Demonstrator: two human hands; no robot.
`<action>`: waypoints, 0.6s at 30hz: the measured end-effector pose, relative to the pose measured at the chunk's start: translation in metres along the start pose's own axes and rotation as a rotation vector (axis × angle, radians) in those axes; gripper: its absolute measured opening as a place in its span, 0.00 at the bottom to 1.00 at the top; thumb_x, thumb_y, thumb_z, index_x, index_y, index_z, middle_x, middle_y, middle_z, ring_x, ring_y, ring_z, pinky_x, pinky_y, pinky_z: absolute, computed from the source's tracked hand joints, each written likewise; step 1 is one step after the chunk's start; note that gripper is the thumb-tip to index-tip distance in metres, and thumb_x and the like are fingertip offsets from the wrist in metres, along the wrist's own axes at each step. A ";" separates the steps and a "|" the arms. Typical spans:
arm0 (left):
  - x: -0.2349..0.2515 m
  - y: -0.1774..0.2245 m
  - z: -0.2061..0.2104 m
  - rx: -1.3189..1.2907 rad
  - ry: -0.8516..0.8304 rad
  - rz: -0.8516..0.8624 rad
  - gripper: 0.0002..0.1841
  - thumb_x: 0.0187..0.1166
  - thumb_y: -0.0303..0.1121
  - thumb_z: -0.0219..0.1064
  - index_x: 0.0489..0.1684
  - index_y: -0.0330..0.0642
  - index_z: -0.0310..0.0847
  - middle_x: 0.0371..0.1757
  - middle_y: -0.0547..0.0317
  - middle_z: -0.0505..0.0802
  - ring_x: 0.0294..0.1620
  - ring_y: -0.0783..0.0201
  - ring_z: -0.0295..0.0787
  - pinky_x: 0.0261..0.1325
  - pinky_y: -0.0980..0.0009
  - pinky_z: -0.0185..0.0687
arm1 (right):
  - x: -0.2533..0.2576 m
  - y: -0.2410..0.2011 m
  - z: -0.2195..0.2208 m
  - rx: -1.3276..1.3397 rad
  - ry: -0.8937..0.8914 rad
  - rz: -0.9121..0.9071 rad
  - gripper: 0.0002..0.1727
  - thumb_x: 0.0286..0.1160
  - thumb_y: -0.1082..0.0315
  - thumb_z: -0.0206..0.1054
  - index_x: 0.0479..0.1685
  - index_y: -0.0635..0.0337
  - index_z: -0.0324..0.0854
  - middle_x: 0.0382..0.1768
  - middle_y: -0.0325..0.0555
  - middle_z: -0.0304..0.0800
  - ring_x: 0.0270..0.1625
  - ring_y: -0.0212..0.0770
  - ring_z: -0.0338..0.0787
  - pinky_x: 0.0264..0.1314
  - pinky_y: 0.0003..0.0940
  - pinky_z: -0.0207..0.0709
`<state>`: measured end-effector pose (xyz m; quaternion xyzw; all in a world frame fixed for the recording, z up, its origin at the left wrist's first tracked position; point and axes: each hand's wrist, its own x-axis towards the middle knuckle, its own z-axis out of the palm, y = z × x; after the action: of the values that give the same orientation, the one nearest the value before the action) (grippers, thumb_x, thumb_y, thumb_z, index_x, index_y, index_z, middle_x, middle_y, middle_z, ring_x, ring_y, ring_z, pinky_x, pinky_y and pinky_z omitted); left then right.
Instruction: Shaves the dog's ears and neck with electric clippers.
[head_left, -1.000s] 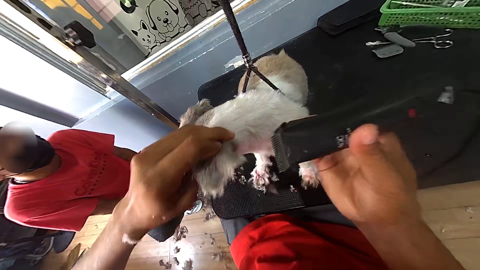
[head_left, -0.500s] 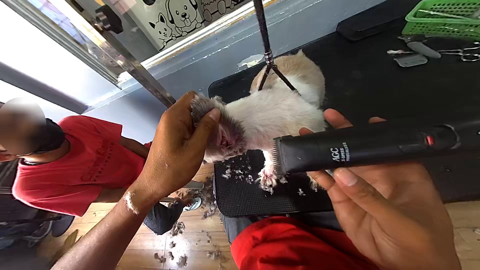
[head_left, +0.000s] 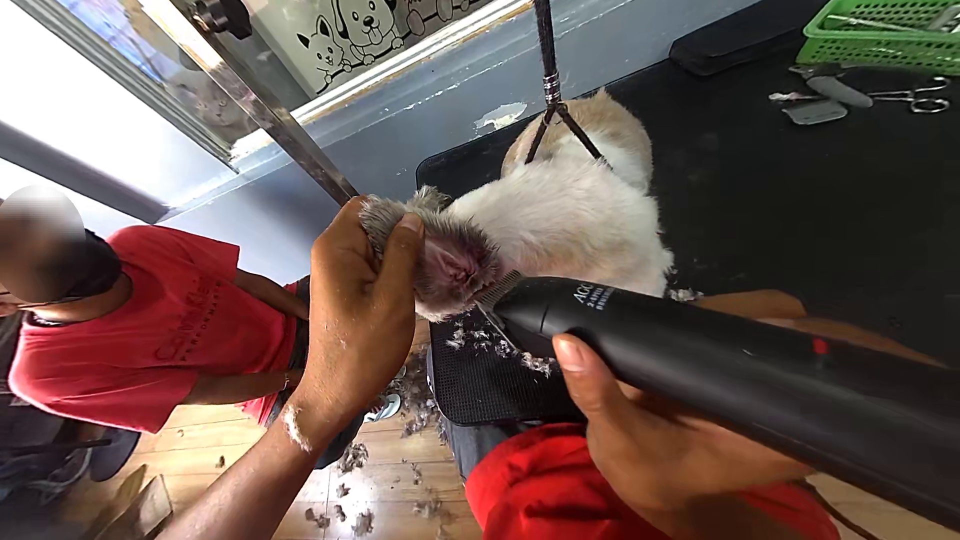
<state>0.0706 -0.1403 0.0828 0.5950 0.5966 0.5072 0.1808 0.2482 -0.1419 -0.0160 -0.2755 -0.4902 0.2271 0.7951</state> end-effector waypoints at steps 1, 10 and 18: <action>-0.002 0.001 0.000 0.005 0.001 0.002 0.06 0.90 0.29 0.56 0.44 0.41 0.78 0.31 0.60 0.89 0.25 0.66 0.90 0.23 0.70 0.90 | -0.001 0.001 0.002 -0.011 0.014 -0.008 0.38 0.54 0.64 0.89 0.63 0.48 0.68 0.49 0.29 0.87 0.51 0.29 0.91 0.52 0.27 0.91; -0.014 0.006 0.004 -0.032 0.029 -0.010 0.06 0.91 0.30 0.56 0.44 0.45 0.77 0.29 0.64 0.88 0.20 0.68 0.87 0.19 0.73 0.87 | 0.007 0.001 0.011 0.003 0.023 -0.067 0.30 0.57 0.66 0.87 0.56 0.51 0.72 0.45 0.29 0.89 0.47 0.28 0.93 0.50 0.26 0.92; -0.016 0.006 0.009 -0.112 0.045 0.014 0.06 0.90 0.28 0.55 0.43 0.44 0.76 0.29 0.64 0.88 0.23 0.69 0.88 0.24 0.73 0.89 | 0.012 0.006 0.016 0.015 0.033 -0.081 0.32 0.57 0.65 0.86 0.58 0.53 0.69 0.46 0.32 0.85 0.49 0.29 0.90 0.52 0.27 0.90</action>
<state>0.0848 -0.1531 0.0781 0.5764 0.5671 0.5545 0.1969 0.2384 -0.1260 -0.0063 -0.2530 -0.4862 0.1938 0.8137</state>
